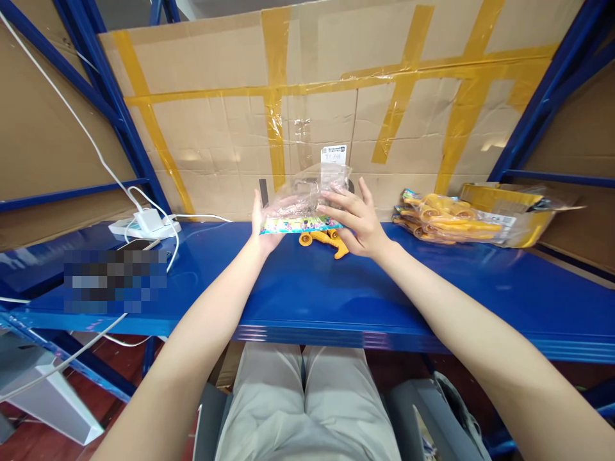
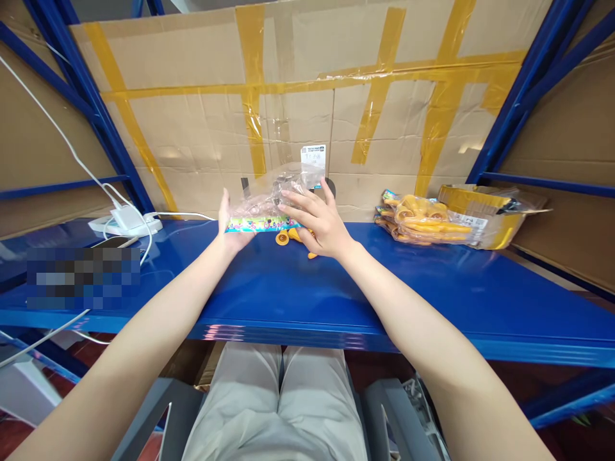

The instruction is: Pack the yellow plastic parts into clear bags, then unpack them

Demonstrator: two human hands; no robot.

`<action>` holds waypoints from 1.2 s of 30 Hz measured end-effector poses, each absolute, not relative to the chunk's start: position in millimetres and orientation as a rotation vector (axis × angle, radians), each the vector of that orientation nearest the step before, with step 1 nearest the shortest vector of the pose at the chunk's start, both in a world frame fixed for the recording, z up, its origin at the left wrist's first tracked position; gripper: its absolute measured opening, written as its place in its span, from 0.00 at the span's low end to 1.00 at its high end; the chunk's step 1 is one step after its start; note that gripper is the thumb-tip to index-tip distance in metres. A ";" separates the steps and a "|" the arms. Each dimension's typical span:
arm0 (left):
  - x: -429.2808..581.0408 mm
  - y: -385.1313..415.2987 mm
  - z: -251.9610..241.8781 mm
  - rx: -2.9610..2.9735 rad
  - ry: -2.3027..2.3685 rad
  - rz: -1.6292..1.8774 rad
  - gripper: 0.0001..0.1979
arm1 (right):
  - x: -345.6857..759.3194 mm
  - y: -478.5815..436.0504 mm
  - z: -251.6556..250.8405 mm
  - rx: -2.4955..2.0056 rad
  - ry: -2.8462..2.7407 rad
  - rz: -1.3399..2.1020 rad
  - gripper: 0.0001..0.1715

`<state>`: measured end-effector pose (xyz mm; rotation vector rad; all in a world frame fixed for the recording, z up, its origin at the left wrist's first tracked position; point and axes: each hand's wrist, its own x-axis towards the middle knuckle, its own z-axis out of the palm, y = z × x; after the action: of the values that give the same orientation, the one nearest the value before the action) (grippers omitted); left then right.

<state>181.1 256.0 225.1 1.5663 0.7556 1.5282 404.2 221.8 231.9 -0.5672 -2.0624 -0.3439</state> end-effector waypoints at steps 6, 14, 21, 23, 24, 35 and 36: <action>175.7 260.1 229.4 1.429 0.767 1.589 0.22 | 411.8 231.4 225.5 -0.504 -2.070 -0.045 0.29; 180.6 261.2 222.8 1.340 0.804 1.503 0.23 | 406.3 261.5 223.8 -0.694 -1.339 0.540 0.24; 187.0 261.2 211.8 1.272 0.855 1.255 0.11 | 406.5 260.2 220.5 -0.937 -1.118 1.339 0.16; 187.4 261.4 210.8 1.242 0.849 1.192 0.09 | 402.8 253.9 220.5 -0.965 -1.052 1.422 0.12; 187.5 261.8 210.4 1.231 0.852 1.183 0.10 | 400.7 251.6 220.4 -0.968 -1.026 1.427 0.11; 189.3 263.5 208.2 1.393 1.103 1.379 0.14 | 389.1 258.0 209.2 -0.844 -0.937 1.023 0.22; 190.0 263.4 208.5 1.382 1.100 1.388 0.15 | 389.4 257.6 208.9 -0.858 -0.946 0.987 0.24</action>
<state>190.0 263.4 208.5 1.3816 1.0997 1.3877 389.4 257.6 208.9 -0.8578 -0.9458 0.9869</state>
